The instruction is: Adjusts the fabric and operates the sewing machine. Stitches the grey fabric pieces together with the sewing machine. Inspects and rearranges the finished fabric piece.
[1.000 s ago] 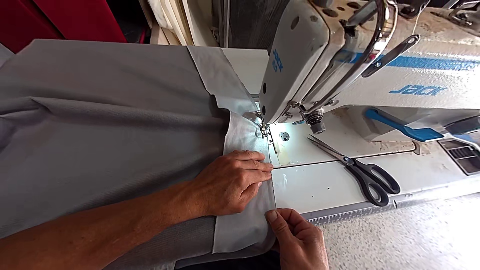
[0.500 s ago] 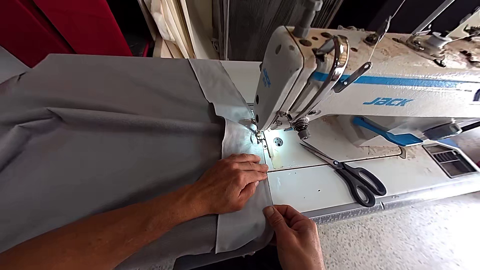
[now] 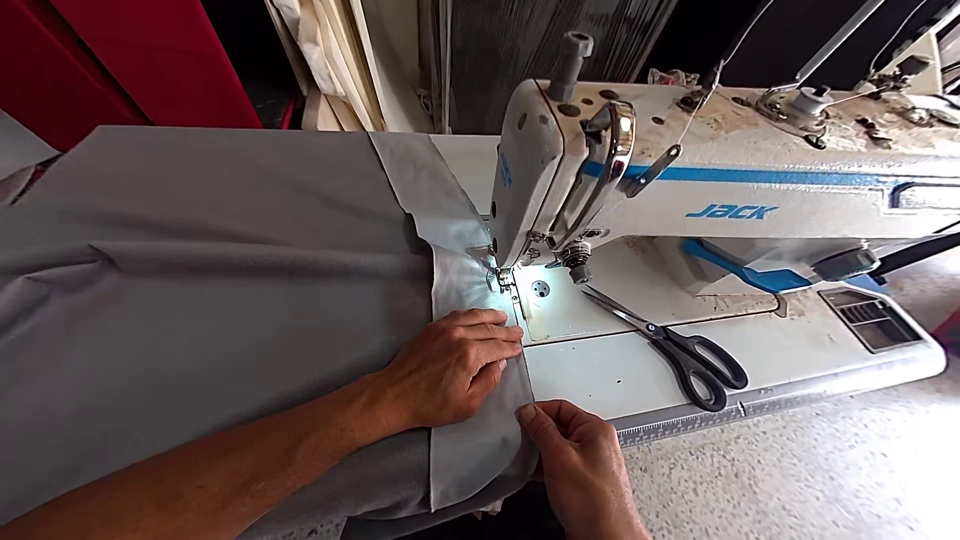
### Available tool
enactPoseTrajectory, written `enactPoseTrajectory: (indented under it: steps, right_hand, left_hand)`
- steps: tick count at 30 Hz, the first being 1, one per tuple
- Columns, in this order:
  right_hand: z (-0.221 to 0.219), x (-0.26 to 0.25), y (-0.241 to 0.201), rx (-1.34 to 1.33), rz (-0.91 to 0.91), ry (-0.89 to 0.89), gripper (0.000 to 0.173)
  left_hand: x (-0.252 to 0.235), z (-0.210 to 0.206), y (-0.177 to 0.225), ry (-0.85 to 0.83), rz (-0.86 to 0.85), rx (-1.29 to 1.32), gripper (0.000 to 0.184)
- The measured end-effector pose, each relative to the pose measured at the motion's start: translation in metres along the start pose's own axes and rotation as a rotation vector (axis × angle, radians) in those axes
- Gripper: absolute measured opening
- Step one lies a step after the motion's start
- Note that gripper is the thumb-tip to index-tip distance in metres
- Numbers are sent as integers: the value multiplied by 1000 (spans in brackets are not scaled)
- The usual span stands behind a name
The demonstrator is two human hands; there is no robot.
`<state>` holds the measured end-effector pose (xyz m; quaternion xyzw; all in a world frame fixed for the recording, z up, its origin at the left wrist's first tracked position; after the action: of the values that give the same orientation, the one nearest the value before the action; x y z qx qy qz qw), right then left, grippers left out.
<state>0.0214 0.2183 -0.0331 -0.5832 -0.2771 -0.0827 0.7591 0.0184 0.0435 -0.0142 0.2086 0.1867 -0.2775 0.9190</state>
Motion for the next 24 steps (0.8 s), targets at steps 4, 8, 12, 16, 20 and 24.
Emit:
enactPoseTrajectory:
  steps: [4,8,12,16,20,24]
  right_hand:
    - [0,-3,-3,13,6,-3,15]
    - [0,-5,-4,39,-12,-10,15]
    - [1,-7,-6,41,-25,-14,15]
    - [2,-9,-10,63,-36,-29,16]
    - [2,-12,-13,81,-47,-33,17]
    - [3,-16,-18,122,-41,-28,17]
  left_hand:
    - [0,-1,-2,0,14,-8,37]
    - [0,-1,-3,-1,22,-21,37]
    - [-1,-2,-4,-7,36,-19,38]
    - [-3,-1,-5,7,28,-14,37]
    - [-4,-2,-6,13,31,-13,37]
    - [-5,-3,-9,9,46,-29,38]
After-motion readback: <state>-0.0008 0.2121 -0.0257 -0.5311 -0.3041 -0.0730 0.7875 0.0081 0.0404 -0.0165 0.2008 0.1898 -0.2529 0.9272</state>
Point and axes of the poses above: each hand's wrist, its own x-axis away from the middle knuckle, its own z-axis out of the back of the hand, y = z × x, the point moved 6 cm from there along -x, towards the middle knuckle, and after that the axes turned 8 degrees about -z, right-handed, at the moved point
